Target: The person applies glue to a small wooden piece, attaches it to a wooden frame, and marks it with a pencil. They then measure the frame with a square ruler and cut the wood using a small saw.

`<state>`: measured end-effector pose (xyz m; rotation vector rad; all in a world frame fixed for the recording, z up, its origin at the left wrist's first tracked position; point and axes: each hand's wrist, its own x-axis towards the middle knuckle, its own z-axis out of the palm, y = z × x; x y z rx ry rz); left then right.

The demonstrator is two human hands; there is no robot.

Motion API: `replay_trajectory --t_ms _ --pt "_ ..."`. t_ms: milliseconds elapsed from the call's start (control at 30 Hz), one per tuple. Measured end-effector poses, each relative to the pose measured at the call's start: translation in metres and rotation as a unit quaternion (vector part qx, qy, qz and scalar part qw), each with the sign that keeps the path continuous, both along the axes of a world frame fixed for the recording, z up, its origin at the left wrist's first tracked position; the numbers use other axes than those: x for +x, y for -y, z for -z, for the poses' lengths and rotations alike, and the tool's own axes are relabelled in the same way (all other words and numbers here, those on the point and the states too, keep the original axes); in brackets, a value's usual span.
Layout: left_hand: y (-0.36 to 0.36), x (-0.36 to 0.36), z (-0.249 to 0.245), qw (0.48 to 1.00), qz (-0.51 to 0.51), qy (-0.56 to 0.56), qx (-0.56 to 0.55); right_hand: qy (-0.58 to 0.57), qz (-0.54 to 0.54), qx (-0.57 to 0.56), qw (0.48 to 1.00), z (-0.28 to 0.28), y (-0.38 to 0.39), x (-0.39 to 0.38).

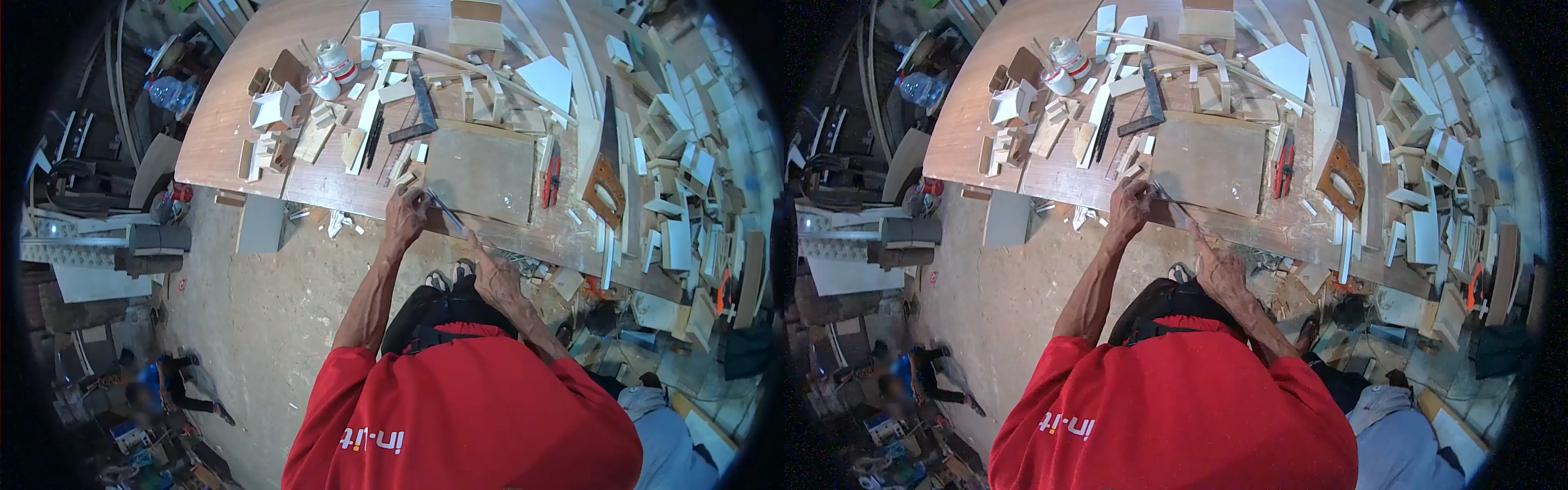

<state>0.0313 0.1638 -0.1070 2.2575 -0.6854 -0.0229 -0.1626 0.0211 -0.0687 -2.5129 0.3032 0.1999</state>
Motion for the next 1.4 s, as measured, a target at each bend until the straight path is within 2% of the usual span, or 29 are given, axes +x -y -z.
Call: replay_trajectory --t_ms 67,133,267,333,433,467,533,633,667,733,800,967,1100,1167,1200,1267,1400 --pt "0.001 -0.003 0.003 0.999 -0.024 -0.023 -0.035 -0.011 -0.013 -0.005 1.0 0.011 0.002 0.001" --pt "0.002 -0.007 0.005 0.995 -0.051 -0.048 -0.073 0.169 0.0 0.036 0.985 0.022 0.001 0.002" --pt "0.007 -0.007 0.004 0.996 -0.065 -0.029 -0.053 0.107 -0.021 0.049 0.993 0.021 0.004 0.011" --pt "0.009 -0.01 0.005 0.995 -0.072 -0.032 -0.056 -0.057 -0.052 0.043 0.996 0.011 0.014 -0.003" --pt "0.01 -0.007 0.0 0.997 -0.065 -0.015 -0.049 -0.039 -0.051 0.03 0.997 0.014 0.015 0.004" --pt "0.01 -0.009 -0.001 0.996 -0.071 -0.04 -0.048 -0.042 -0.05 0.031 0.997 0.021 0.015 0.005" --pt "0.011 -0.008 -0.002 0.995 -0.077 -0.064 -0.03 0.048 -0.046 0.067 0.996 0.033 0.012 0.011" --pt "0.01 -0.007 -0.002 0.997 -0.068 -0.048 0.008 0.077 -0.03 0.096 0.992 0.039 0.026 -0.014" --pt "0.01 -0.008 -0.002 0.997 -0.066 -0.048 0.007 0.058 -0.023 0.07 0.996 0.041 0.032 -0.018" --pt "0.005 -0.009 -0.002 0.998 -0.037 0.017 -0.038 0.058 -0.003 0.065 0.996 0.027 0.035 -0.017" --pt "0.002 -0.015 -0.005 0.997 -0.047 0.012 -0.059 0.057 0.019 0.062 0.996 0.014 0.037 -0.015" --pt "0.004 -0.025 -0.011 0.991 -0.064 -0.027 -0.112 0.178 -0.002 0.056 0.983 0.014 0.033 -0.008" --pt "0.005 -0.026 -0.009 0.996 -0.065 -0.01 -0.059 0.148 0.001 0.082 0.986 0.014 0.025 -0.004" --pt "0.008 -0.027 -0.01 0.997 -0.074 0.018 0.0 0.082 -0.01 0.093 0.992 0.016 0.023 -0.003" --pt "0.009 -0.027 -0.008 0.997 -0.073 0.017 0.001 0.081 -0.009 0.094 0.992 0.016 0.022 -0.003" --pt "0.01 -0.026 -0.004 0.995 -0.098 0.002 0.011 0.004 -0.017 0.082 0.996 0.013 0.021 -0.002" --pt "0.009 -0.023 -0.002 0.996 -0.094 0.006 0.003 -0.006 -0.038 0.073 0.997 0.015 0.02 -0.002"
